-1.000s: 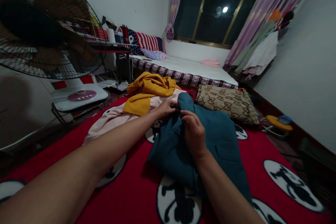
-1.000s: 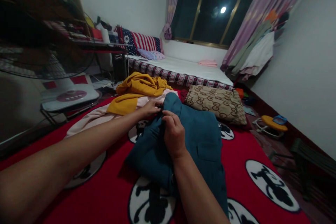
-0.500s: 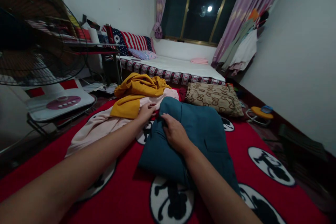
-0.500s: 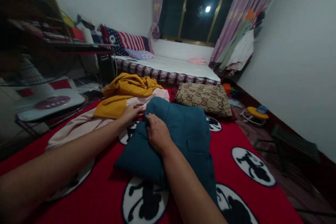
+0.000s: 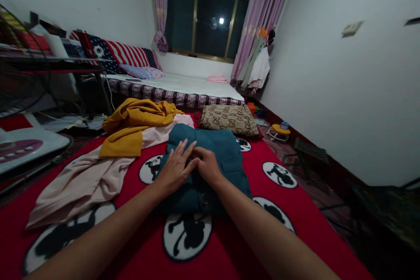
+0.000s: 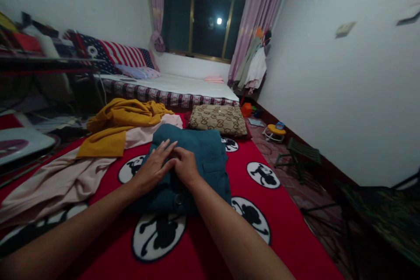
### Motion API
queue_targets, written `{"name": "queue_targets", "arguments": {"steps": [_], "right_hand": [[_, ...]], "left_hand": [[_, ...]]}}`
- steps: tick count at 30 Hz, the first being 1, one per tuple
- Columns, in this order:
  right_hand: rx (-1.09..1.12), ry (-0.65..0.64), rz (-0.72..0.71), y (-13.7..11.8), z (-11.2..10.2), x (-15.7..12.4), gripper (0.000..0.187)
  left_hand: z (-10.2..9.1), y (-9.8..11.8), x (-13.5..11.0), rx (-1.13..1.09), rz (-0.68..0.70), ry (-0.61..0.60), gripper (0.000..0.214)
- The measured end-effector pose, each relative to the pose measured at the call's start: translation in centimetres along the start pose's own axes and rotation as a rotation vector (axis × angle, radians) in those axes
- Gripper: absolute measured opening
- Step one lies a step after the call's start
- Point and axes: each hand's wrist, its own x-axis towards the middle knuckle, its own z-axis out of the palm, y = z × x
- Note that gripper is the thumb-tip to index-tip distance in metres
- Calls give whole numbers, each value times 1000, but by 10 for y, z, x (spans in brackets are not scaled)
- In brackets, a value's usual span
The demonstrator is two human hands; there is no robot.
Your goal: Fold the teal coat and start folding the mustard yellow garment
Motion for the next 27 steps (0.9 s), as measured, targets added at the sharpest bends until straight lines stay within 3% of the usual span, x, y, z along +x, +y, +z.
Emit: {"name": "queue_targets", "arguments": {"steps": [3,7,11,27], "right_hand": [[-304,65,48,13,-43,-18,34],[-631,-93,273,41,-73,-43,55],[-688,-171,355,53,-69,-55,54],[-698,-44,242,66,-64,-61,48]], "left_hand": [[7,-11,-6,160,-12,-37,59],[14,-11,-11,271,5,-63,56],[15,-6,-12,299,6,-67,55],[12,-2,-15,259,-31,-7,49]]}}
